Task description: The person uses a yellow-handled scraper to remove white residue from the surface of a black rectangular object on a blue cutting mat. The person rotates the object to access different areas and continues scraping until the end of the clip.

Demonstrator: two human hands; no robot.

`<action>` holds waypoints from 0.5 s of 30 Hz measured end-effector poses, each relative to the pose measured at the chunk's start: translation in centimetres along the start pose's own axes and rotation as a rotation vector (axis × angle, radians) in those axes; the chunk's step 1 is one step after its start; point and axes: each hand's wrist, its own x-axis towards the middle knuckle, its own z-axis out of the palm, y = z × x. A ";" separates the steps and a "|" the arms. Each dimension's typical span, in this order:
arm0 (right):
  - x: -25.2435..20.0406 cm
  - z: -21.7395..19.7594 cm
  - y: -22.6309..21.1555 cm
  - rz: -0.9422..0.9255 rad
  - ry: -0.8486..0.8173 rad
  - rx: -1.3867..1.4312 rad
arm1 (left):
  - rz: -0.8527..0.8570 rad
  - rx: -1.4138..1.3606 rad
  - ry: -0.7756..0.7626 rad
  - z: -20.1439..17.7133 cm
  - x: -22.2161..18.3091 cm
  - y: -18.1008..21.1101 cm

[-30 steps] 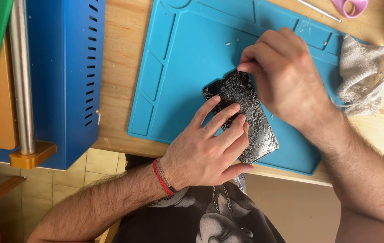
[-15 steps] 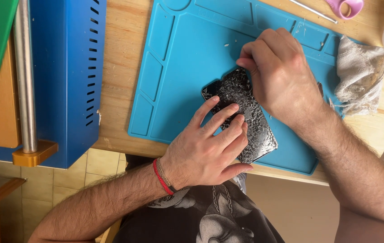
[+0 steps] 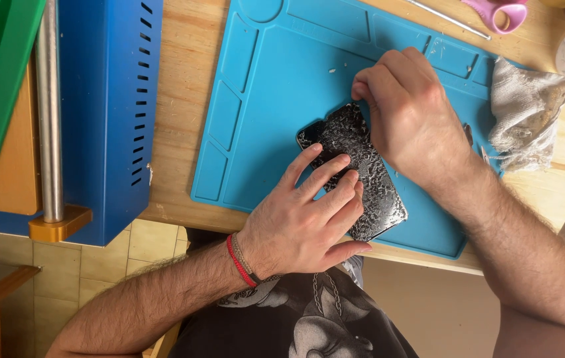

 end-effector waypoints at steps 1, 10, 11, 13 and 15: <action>0.0 -0.3 0.2 0.001 0.002 -0.003 | 0.004 0.000 0.001 0.0 0.0 0.0; 0.1 -0.3 -0.2 0.049 0.011 0.088 | 0.001 0.005 0.009 -0.1 0.1 0.2; 0.1 -0.1 -0.2 0.042 -0.002 0.024 | 0.001 -0.016 0.016 -0.1 0.1 0.1; 0.0 0.3 -0.5 0.035 -0.012 -0.040 | 0.002 -0.036 0.021 -0.1 0.2 0.1; -0.4 0.5 -1.1 0.060 -0.071 -0.312 | 0.002 -0.040 0.031 -0.1 0.2 0.2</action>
